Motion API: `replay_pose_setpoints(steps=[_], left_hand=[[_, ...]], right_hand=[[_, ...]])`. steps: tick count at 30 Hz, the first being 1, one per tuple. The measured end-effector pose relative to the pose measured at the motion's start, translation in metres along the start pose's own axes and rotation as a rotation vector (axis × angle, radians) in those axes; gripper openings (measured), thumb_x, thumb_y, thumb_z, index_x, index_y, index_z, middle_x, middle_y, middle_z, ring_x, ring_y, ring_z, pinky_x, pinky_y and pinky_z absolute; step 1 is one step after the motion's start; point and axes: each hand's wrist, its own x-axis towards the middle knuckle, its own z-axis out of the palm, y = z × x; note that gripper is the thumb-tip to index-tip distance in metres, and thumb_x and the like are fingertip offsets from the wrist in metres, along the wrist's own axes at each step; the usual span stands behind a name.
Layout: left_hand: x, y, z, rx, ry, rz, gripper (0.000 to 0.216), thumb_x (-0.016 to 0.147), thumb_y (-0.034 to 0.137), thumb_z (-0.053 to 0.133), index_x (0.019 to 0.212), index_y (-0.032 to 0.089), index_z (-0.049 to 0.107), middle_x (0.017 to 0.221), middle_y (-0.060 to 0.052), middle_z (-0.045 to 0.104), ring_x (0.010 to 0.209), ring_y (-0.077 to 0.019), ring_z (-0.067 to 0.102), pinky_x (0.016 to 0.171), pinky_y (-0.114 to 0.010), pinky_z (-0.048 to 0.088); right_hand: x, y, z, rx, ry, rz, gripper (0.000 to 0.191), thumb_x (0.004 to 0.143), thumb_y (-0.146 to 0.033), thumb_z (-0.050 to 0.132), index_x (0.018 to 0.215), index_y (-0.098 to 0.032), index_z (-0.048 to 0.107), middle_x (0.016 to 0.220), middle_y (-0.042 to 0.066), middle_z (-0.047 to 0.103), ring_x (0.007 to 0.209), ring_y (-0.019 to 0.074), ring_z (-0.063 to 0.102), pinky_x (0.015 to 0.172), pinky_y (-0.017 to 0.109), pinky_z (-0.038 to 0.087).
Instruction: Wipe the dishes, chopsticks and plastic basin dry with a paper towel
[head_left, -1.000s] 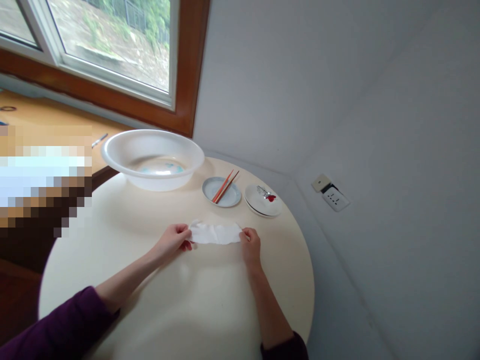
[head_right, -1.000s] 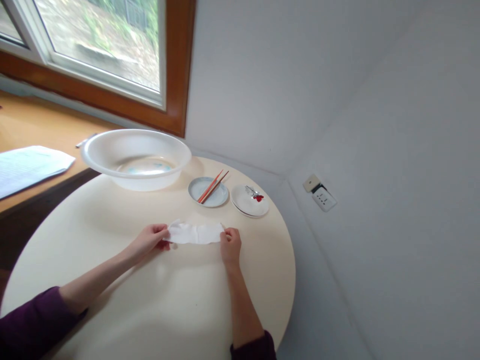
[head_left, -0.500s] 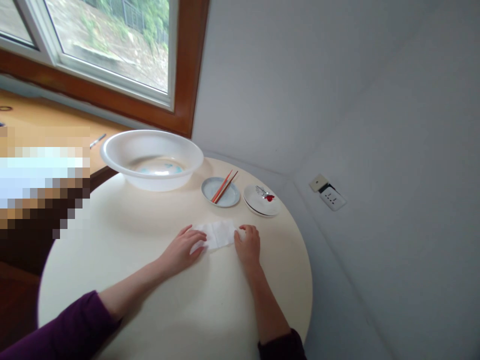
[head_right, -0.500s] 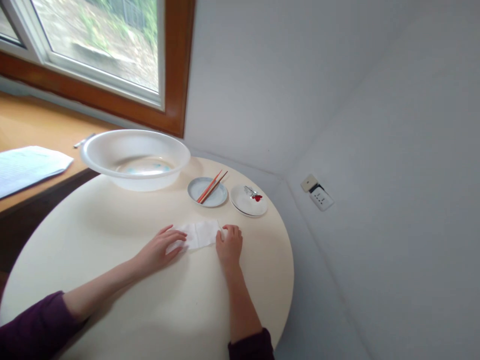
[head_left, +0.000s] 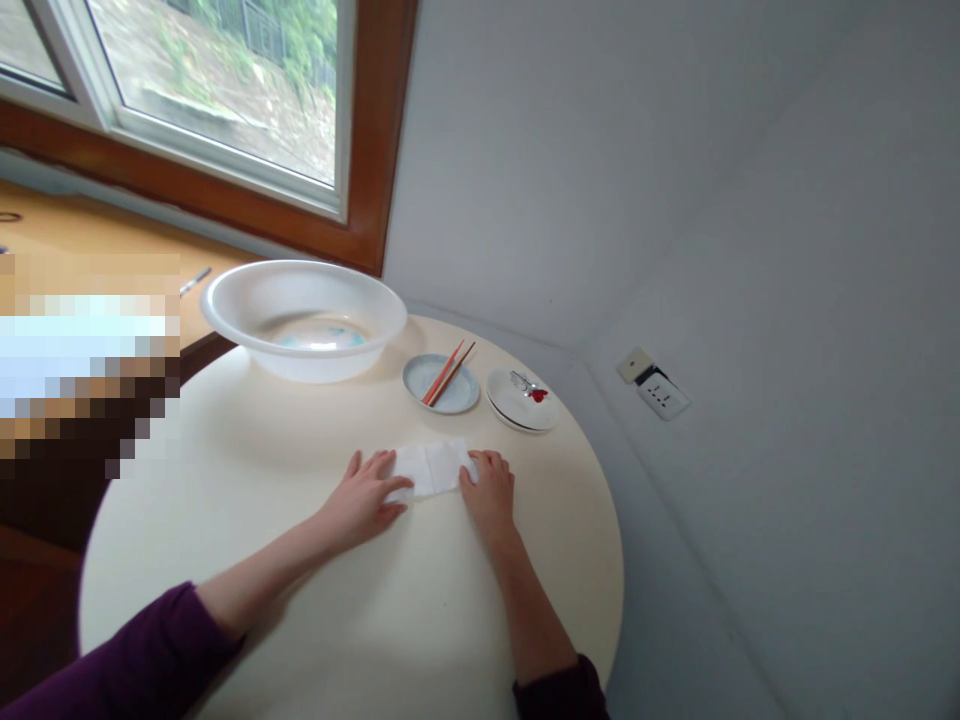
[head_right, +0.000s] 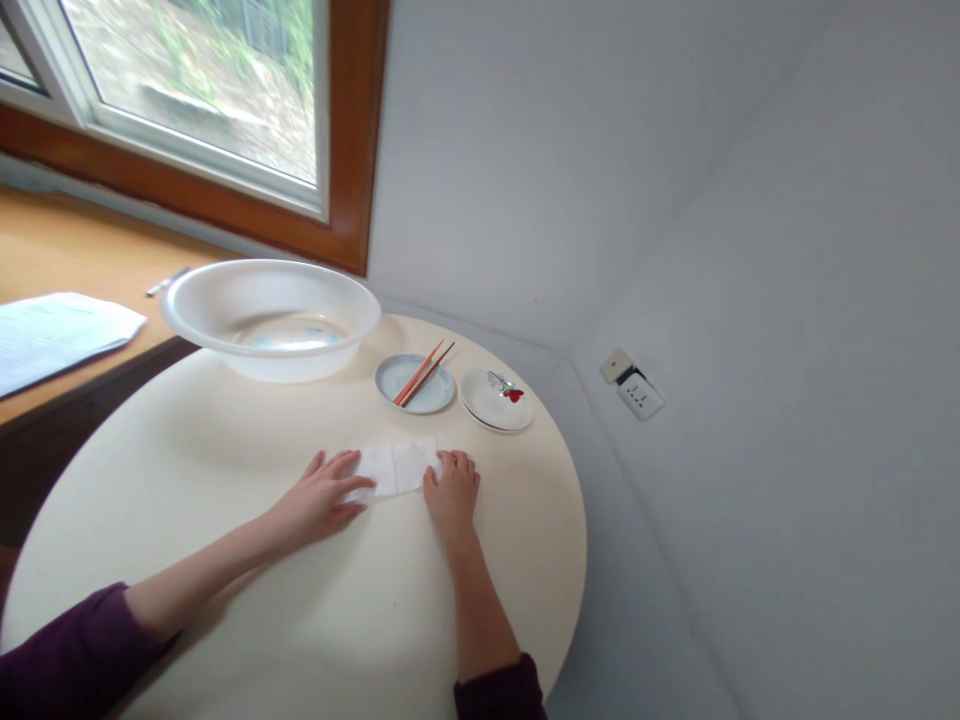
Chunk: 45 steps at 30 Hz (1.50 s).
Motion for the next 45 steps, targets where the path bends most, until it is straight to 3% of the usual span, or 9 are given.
replay_pose_setpoints(steps=[6,12,17,23,45], left_hand=[[-0.002,0.002,0.0,0.036,-0.023,-0.039,0.037,0.076,0.024,0.057,0.112,0.029,0.062,0.134,-0.02,0.043,0.129,-0.0372,0.032,0.097,-0.065,0.02],[-0.003,0.001,0.0,0.038,-0.049,-0.034,0.04,0.077,0.021,0.055,0.115,0.031,0.061,0.135,-0.021,0.041,0.13,-0.0384,0.029,0.097,-0.065,0.019],[-0.003,0.003,-0.001,0.046,-0.052,-0.027,0.04,0.077,0.02,0.055,0.115,0.031,0.061,0.135,-0.019,0.041,0.13,-0.0384,0.03,0.097,-0.065,0.02],[-0.005,0.004,-0.003,0.083,-0.069,-0.009,0.041,0.079,0.021,0.054,0.118,0.03,0.059,0.135,-0.022,0.041,0.129,-0.0403,0.031,0.095,-0.065,0.02],[-0.007,0.003,-0.002,0.107,-0.053,0.015,0.041,0.08,0.019,0.052,0.119,0.03,0.058,0.135,-0.022,0.042,0.128,-0.0405,0.032,0.094,-0.067,0.021]], right_hand=[[0.0,0.005,0.002,0.037,0.062,0.005,0.028,0.073,-0.016,0.052,0.1,-0.018,0.061,0.102,0.01,0.06,0.096,0.0253,0.051,0.08,0.035,0.035],[0.026,-0.002,0.002,0.191,0.123,-0.06,0.019,0.077,-0.014,0.049,0.09,-0.016,0.063,0.093,0.007,0.061,0.089,0.0196,0.053,0.082,0.032,0.037],[0.044,-0.007,0.011,0.204,0.088,-0.058,0.013,0.078,-0.016,0.053,0.081,-0.015,0.066,0.085,0.007,0.062,0.078,0.0173,0.055,0.076,0.029,0.04],[0.045,0.0,0.023,0.207,0.049,-0.031,0.012,0.075,-0.02,0.058,0.083,-0.017,0.067,0.085,0.007,0.064,0.078,0.018,0.055,0.077,0.03,0.041],[0.052,0.011,0.028,0.38,0.035,0.074,0.013,0.065,-0.023,0.061,0.076,-0.017,0.065,0.072,0.002,0.062,0.062,0.0142,0.053,0.061,0.026,0.042]])
